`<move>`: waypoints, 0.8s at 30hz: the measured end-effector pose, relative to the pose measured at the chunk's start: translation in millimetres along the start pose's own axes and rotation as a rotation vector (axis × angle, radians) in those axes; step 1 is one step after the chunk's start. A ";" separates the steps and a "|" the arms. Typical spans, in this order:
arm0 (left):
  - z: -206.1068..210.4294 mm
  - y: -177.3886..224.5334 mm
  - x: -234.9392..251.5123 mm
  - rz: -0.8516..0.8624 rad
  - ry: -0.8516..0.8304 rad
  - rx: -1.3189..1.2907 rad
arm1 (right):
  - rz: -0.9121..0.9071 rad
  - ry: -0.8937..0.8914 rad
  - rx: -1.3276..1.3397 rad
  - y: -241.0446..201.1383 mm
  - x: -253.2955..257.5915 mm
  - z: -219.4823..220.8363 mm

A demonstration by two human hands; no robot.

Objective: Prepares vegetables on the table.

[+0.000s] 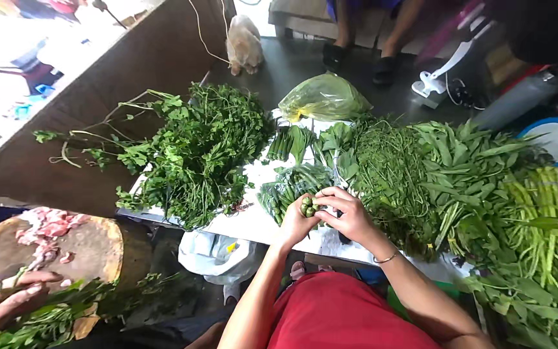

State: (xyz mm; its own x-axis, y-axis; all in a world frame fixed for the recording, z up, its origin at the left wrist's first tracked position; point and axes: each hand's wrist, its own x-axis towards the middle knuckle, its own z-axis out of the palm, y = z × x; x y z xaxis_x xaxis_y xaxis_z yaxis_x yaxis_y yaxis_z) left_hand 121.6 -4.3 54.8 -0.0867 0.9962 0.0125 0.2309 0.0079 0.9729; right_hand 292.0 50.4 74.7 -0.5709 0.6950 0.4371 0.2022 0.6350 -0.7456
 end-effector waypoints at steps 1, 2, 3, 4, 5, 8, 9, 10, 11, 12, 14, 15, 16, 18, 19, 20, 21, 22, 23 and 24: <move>-0.1 1.2 0.0 0.017 0.013 0.037 | 0.012 -0.001 0.028 -1.2 1.8 -2.6; -0.4 3.0 0.2 0.027 0.027 0.085 | 0.013 0.026 0.042 -3.1 4.2 -3.9; -0.6 4.8 0.5 0.034 0.035 0.147 | 0.002 0.072 0.030 -6.1 6.9 -3.6; -0.6 6.0 1.2 0.047 0.040 0.216 | -0.022 0.123 -0.002 -9.8 9.9 -1.3; 0.0 7.1 1.7 0.068 0.044 0.281 | -0.048 0.162 -0.044 -14.1 12.7 3.1; 4.5 13.3 0.2 0.158 0.051 0.408 | -0.117 0.189 -0.165 -21.6 20.8 25.4; 6.0 15.4 -0.9 0.183 0.047 0.428 | -0.112 0.174 -0.177 -19.4 22.9 32.8; 6.5 17.0 -2.0 0.182 0.033 0.443 | -0.086 0.156 -0.147 -16.9 24.1 36.6; 5.7 17.5 -1.8 0.158 0.018 0.453 | -0.051 0.145 -0.077 -14.4 25.3 35.5; 3.1 18.6 -0.7 0.118 -0.001 0.461 | -0.021 0.148 0.006 -11.8 27.3 29.8; -5.0 18.3 -1.4 0.066 -0.010 0.485 | 0.033 0.160 0.138 -8.2 30.9 12.3; -8.9 17.5 -2.7 0.051 -0.004 0.491 | 0.074 0.148 0.188 -8.0 32.1 3.4; -12.3 17.2 -3.7 0.033 0.002 0.496 | 0.110 0.124 0.235 -8.6 33.3 -3.9; -18.1 19.6 -4.0 -0.008 0.007 0.504 | 0.141 0.039 0.288 -12.6 35.8 -13.6; -20.3 22.4 -3.4 -0.037 0.004 0.511 | 0.152 -0.012 0.278 -14.3 37.1 -15.8; -21.6 24.6 -2.3 -0.064 0.004 0.525 | 0.160 -0.071 0.241 -15.0 38.6 -17.1; -22.1 26.9 -0.7 -0.090 -0.002 0.546 | 0.155 -0.135 0.185 -15.7 40.6 -17.9; -22.2 29.9 0.6 -0.112 -0.013 0.573 | 0.143 -0.206 0.119 -16.1 43.0 -18.3; -21.8 32.6 1.2 -0.126 -0.026 0.598 | 0.130 -0.279 0.048 -16.8 45.8 -17.8; -21.0 34.3 1.4 -0.127 -0.034 0.613 | 0.129 -0.354 -0.019 -18.3 49.1 -16.6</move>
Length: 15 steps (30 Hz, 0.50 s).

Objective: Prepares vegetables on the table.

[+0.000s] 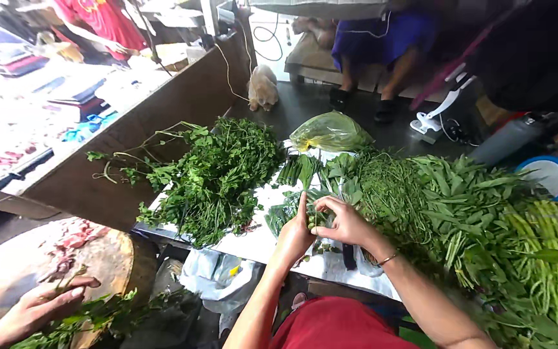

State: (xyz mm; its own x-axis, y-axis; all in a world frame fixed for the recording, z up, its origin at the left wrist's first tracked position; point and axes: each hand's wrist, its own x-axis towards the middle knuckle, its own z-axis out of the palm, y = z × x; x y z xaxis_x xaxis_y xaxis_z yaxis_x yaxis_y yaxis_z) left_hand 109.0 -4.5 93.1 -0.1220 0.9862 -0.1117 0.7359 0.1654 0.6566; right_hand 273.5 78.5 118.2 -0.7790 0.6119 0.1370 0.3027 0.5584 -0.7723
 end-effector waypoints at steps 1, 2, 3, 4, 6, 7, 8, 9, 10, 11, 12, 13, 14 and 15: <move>0.0 1.3 -0.3 0.011 -0.002 0.007 | 0.016 -0.065 -0.056 -3.1 3.3 0.7; 0.9 1.2 -0.5 0.034 0.008 0.004 | 0.034 -0.120 -0.096 -6.8 6.1 1.9; 2.2 0.1 -0.6 0.062 0.025 -0.008 | 0.059 -0.167 -0.117 -9.8 8.4 3.3; 2.4 -0.5 -0.4 0.077 0.035 -0.028 | 0.090 -0.206 -0.115 -11.6 10.6 4.3; 0.8 -2.2 -0.1 0.073 0.052 -0.080 | 0.134 -0.235 -0.069 -6.7 13.5 5.0; -0.8 -3.0 0.1 0.065 0.067 -0.115 | 0.141 -0.232 -0.047 -0.7 13.7 4.7; -1.4 -6.2 0.4 0.072 0.099 -0.165 | 0.135 -0.218 -0.023 7.0 12.6 4.9; -1.0 -11.2 1.1 0.083 0.139 -0.225 | 0.119 -0.202 -0.009 14.2 9.7 5.3; -1.2 -15.6 2.7 0.088 0.182 -0.294 | 0.084 -0.183 -0.017 19.3 5.2 5.7; -2.4 -19.4 5.2 0.080 0.219 -0.370 | 0.026 -0.161 -0.044 21.5 -0.6 6.5; -4.6 -22.0 7.7 0.062 0.247 -0.445 | -0.053 -0.135 -0.083 20.3 -8.0 8.1; -7.9 -22.9 9.5 0.029 0.256 -0.512 | -0.155 -0.099 -0.122 16.8 -16.4 11.2; -11.7 -23.0 10.8 -0.005 0.252 -0.576 | -0.272 -0.053 -0.146 12.2 -24.3 15.2; -14.2 -23.0 12.2 -0.032 0.247 -0.653 | -0.388 -0.009 -0.143 6.4 -31.2 18.8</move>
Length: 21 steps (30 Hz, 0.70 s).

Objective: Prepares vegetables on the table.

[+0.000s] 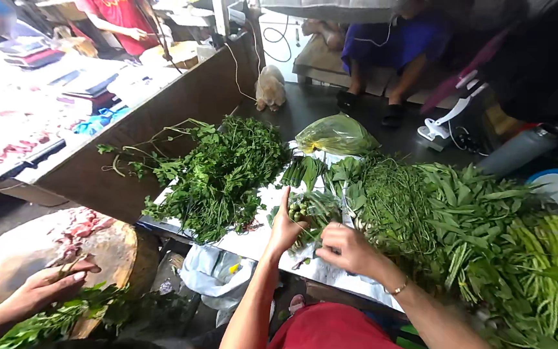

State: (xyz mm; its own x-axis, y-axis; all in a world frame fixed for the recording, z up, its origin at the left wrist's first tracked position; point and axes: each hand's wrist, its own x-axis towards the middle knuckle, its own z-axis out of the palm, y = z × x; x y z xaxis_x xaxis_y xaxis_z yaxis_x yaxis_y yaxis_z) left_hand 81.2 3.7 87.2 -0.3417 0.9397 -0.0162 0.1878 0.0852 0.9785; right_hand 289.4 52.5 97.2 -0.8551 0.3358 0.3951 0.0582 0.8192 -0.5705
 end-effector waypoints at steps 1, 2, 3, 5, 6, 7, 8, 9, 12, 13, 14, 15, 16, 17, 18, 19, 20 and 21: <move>0.5 -0.3 2.2 -0.020 0.006 -0.104 | -0.100 0.047 0.032 -8.9 -2.5 1.7; 2.4 0.3 3.3 -0.028 0.004 -0.225 | -0.173 0.089 0.099 -18.5 -3.8 2.0; 4.4 2.9 3.0 -0.030 -0.016 -0.333 | -0.219 0.123 0.193 -27.4 -4.5 0.6; 8.5 10.0 0.2 -0.034 -0.059 -0.493 | -0.257 0.181 0.436 -39.5 -6.3 -5.1; 10.4 14.8 -1.3 -0.036 -0.071 -0.540 | -0.264 0.212 0.597 -41.8 -6.8 -7.0; 12.4 19.0 -2.6 -0.031 -0.077 -0.579 | -0.253 0.252 0.774 -42.2 -7.2 -7.2; 14.2 23.7 -4.8 -0.019 -0.075 -0.617 | -0.208 0.303 0.962 -42.0 -7.2 -5.8; 16.2 28.8 -7.9 0.000 -0.065 -0.660 | -0.132 0.379 1.161 -43.3 -5.9 -3.9; 19.9 46.3 -15.8 0.089 -0.036 -0.685 | 0.059 0.635 1.629 -37.2 4.8 -1.6; 20.4 49.8 -16.9 0.133 -0.021 -0.619 | 0.056 0.670 1.741 -29.8 8.7 0.2; 20.1 51.7 -17.7 0.175 -0.008 -0.507 | 0.077 0.694 1.781 -22.9 12.5 2.7; 18.8 52.7 -18.7 0.207 -0.008 -0.370 | 0.112 0.705 1.739 -17.0 15.9 5.1; 16.9 53.2 -19.5 0.230 -0.021 -0.233 | 0.132 0.691 1.643 -11.8 18.7 6.6; 14.6 54.2 -19.8 0.237 -0.042 -0.111 | 0.149 0.657 1.501 -7.5 21.7 6.3; 11.9 54.3 -19.5 0.241 -0.071 0.000 | 0.163 0.605 1.311 -4.3 24.3 4.2; 8.9 53.9 -18.7 0.233 -0.099 0.112 | 0.156 0.542 1.123 -2.0 26.9 0.4; 5.9 54.0 -17.8 0.210 -0.122 0.224 | 0.152 0.472 0.937 -1.1 29.6 -4.4; 3.8 54.0 -16.8 0.186 -0.140 0.323 | 0.163 0.405 0.738 -2.2 32.7 -9.0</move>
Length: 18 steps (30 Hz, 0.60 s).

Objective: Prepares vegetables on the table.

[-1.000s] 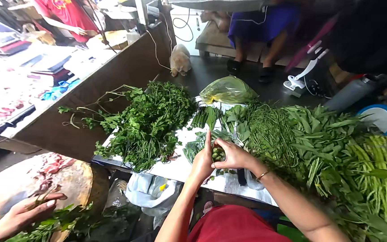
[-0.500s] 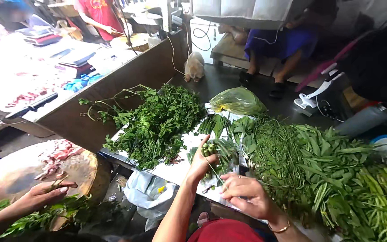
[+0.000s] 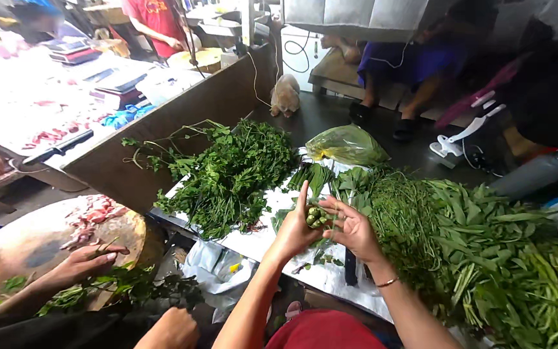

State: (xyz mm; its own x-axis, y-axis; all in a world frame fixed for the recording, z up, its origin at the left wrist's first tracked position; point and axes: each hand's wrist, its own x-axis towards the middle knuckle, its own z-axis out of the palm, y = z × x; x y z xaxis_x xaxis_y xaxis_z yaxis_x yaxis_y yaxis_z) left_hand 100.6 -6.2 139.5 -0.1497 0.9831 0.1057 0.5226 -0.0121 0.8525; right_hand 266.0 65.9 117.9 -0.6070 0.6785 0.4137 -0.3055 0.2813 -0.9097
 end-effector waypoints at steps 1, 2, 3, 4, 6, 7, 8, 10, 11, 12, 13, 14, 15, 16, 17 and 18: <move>-1.2 -0.4 0.8 -0.030 -0.029 0.087 | -0.013 -0.040 -0.193 -3.0 3.0 0.6; -1.0 -0.2 1.6 -0.054 -0.054 0.164 | -0.025 -0.062 -0.356 -5.1 4.9 2.8; 0.1 0.0 1.7 -0.066 -0.069 0.225 | -0.033 -0.065 -0.475 -6.1 6.2 6.1; 2.0 -0.3 1.1 -0.065 -0.066 0.265 | -0.029 -0.058 -0.548 -6.2 7.3 9.8; 7.5 -6.9 -0.9 -0.069 -0.033 0.285 | 0.000 -0.039 -0.596 -2.3 9.1 15.9; 9.4 -10.6 -1.1 -0.092 -0.035 0.285 | 0.029 -0.043 -0.594 0.3 9.9 17.3; 10.8 -14.2 -1.1 -0.111 -0.045 0.280 | 0.067 -0.059 -0.585 3.0 11.4 17.7; 15.9 -25.1 -1.1 -0.117 -0.081 0.237 | 0.199 -0.128 -0.556 9.8 17.2 15.8; 21.8 -35.2 -2.0 -0.095 -0.089 0.186 | 0.275 -0.170 -0.529 16.2 19.4 13.2; 29.7 -47.5 -3.2 -0.070 -0.081 0.122 | 0.342 -0.201 -0.490 24.3 19.0 9.0; 38.2 -60.2 -4.2 -0.059 -0.065 0.051 | 0.390 -0.206 -0.445 32.3 15.2 2.7; 44.2 -70.1 -5.1 -0.074 -0.039 -0.026 | 0.433 -0.178 -0.416 38.1 8.0 -5.4; 46.5 -77.4 -6.7 -0.110 -0.010 -0.107 | 0.479 -0.123 -0.441 43.8 -2.5 -14.5; 46.7 -82.7 -9.4 -0.155 0.024 -0.189 | 0.544 -0.067 -0.531 52.5 -16.3 -25.0; 46.7 -86.3 -12.8 -0.203 0.060 -0.269 | 0.645 -0.037 -0.664 63.1 -32.3 -34.8; 46.9 -88.9 -15.9 -0.252 0.085 -0.344 | 0.782 -0.046 -0.791 73.1 -49.1 -41.7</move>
State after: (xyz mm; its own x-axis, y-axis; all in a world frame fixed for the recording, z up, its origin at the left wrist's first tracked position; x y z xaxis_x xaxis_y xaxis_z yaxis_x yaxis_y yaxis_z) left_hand 95.9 -12.2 38.1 -0.3134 0.9445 -0.0981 0.1532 0.1522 0.9764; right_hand 304.1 81.4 29.5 -0.4600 0.8366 -0.2977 0.7165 0.1517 -0.6808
